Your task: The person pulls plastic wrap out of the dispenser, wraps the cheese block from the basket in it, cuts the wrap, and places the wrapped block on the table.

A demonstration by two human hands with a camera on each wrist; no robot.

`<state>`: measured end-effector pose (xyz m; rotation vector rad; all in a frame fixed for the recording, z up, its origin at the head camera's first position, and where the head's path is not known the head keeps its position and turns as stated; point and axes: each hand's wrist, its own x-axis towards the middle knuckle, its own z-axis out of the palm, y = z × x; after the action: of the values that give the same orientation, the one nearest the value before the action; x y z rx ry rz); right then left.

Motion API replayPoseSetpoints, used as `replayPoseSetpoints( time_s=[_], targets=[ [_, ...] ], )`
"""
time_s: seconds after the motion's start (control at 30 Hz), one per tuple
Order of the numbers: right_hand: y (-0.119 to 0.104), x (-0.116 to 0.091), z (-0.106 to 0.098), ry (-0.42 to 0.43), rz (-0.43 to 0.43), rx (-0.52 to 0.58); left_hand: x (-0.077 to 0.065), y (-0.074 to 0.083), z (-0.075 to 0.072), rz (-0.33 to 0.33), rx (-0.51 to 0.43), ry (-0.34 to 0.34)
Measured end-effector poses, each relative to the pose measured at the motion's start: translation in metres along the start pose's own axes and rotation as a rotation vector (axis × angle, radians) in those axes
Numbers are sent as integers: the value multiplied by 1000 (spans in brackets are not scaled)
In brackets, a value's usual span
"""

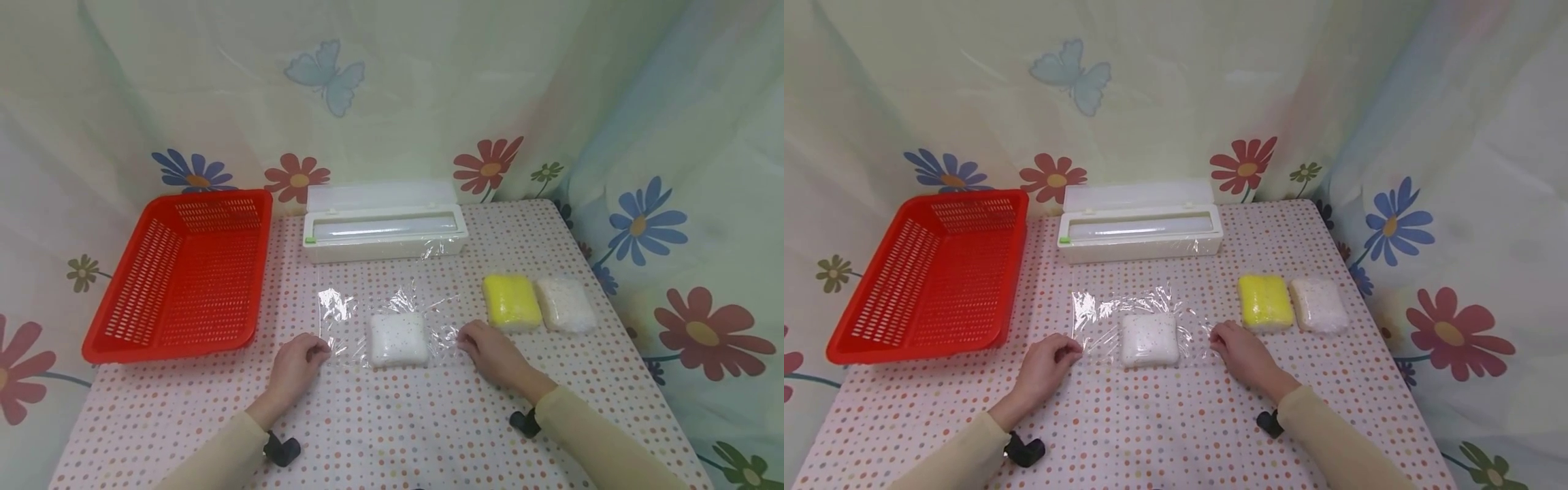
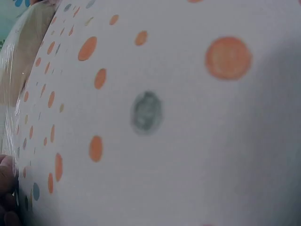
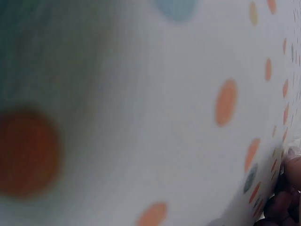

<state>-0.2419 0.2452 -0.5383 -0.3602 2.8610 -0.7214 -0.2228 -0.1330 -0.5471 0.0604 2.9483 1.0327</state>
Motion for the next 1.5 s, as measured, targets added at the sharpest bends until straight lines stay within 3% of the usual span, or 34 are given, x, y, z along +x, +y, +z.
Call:
replayPoseSetpoints(
  time_s=[0.23,0.33,0.4,0.5,0.6,0.67,0.73,0.9,1.13,1.33,1.5],
  targets=[
    [9,-9,-4,5,-58,55,-3,-4,-11,-5,-41,-60],
    [7,-11,-11,45,-123,58,-2,-2,-17,43,-42,-19],
    [0,-10,-15,98,-226,29,1,4,-17,141,-38,22],
    [-16,-3,-14,164,-441,5,10,17,-10,390,-16,22],
    [-29,7,-6,151,-598,4,19,28,1,636,18,-92],
    [-34,13,0,123,-652,-7,24,33,7,730,51,-160],
    [-36,18,6,88,-655,-26,28,35,12,772,78,-201],
    [-41,25,9,2,-604,-74,35,36,18,785,92,-205],
    [-47,32,6,-108,-516,-109,40,39,16,719,32,-225],
    [-50,41,-9,-189,-411,58,49,45,4,601,-63,-319],
    [-49,53,-24,-204,-315,228,63,48,-4,469,-216,-380]
  ],
)
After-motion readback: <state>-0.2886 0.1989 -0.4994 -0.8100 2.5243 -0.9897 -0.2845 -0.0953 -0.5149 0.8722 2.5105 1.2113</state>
